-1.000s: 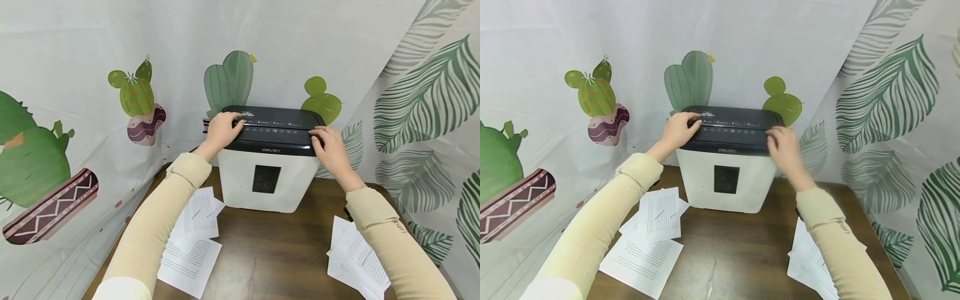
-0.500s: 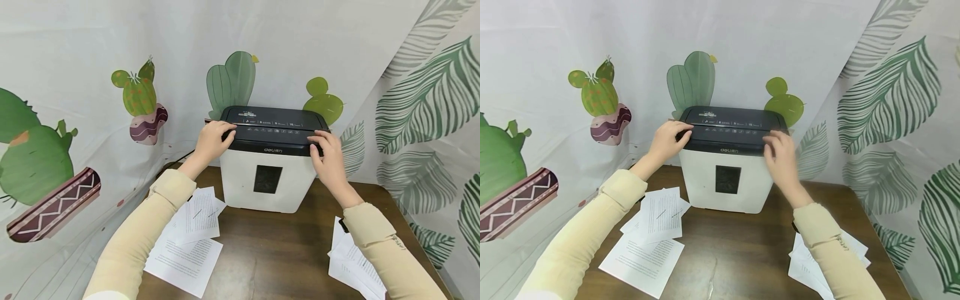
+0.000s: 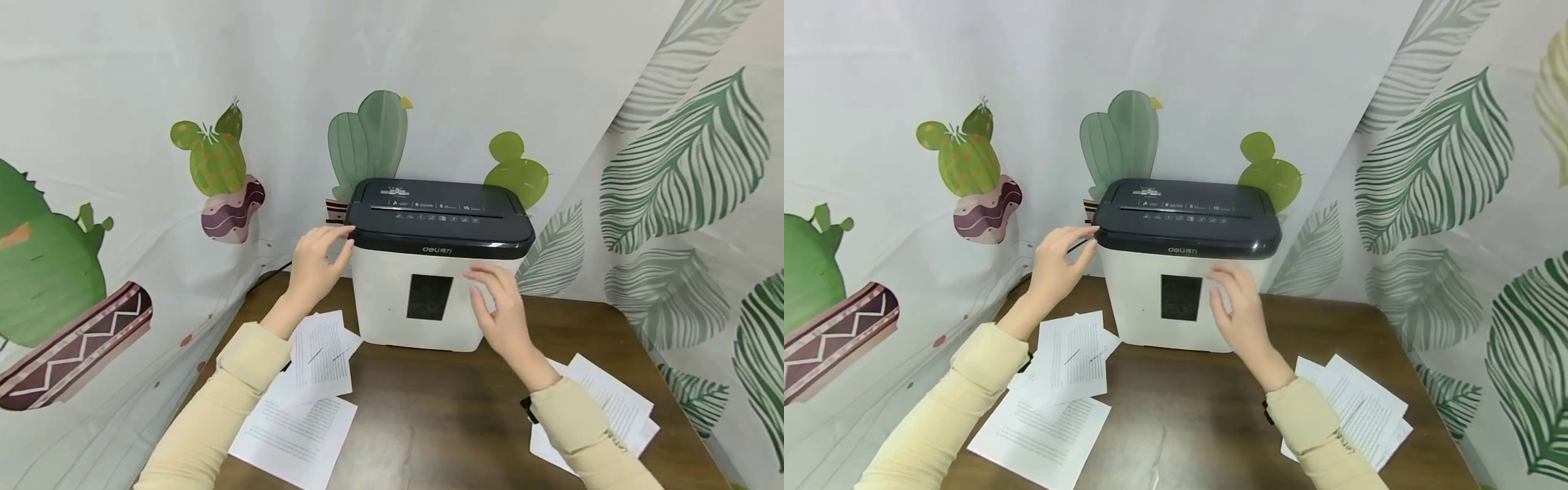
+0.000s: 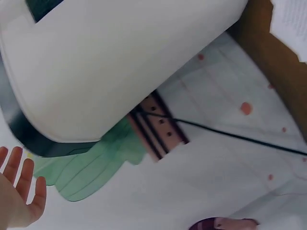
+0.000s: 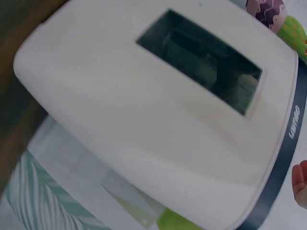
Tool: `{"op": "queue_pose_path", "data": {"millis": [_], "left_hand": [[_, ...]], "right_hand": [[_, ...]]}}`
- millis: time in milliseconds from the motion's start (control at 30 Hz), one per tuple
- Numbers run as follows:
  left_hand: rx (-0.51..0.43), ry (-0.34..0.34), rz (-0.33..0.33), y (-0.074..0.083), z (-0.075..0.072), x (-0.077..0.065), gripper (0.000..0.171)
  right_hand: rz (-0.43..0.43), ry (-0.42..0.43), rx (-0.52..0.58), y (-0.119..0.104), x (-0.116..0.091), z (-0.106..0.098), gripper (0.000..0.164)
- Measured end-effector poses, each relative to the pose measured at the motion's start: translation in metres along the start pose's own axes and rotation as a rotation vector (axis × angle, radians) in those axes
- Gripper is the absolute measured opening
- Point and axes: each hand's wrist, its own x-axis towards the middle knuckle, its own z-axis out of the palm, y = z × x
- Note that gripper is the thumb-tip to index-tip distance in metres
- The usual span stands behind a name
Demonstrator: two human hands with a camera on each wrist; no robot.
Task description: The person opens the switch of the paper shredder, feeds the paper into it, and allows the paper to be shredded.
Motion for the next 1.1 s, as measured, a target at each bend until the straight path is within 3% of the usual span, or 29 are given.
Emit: {"op": "queue_pose_path", "data": {"millis": [200,433,567,800,933,1100], "left_hand": [[0.020,-0.033,-0.083,-0.022,0.001,-0.032,0.023],[0.053,-0.100,-0.181,-0.056,0.016,-0.068,0.023],[0.045,-0.193,-0.235,-0.081,0.027,-0.088,0.020],[0.074,-0.360,-0.403,-0.127,0.043,-0.125,0.012],[0.133,-0.444,-0.466,-0.139,0.050,-0.144,0.011],[0.235,-0.559,-0.524,-0.146,0.061,-0.164,0.019]], "right_hand": [[0.057,-0.068,0.012,-0.005,-0.032,0.014,0.018],[0.155,-0.110,0.058,-0.012,-0.069,0.035,0.023],[0.213,-0.140,0.065,-0.015,-0.089,0.051,0.023],[0.476,-0.325,0.215,-0.031,-0.124,0.078,0.020],[0.584,-0.439,0.255,-0.041,-0.139,0.088,0.020],[0.675,-0.522,0.335,-0.050,-0.151,0.095,0.018]]}}
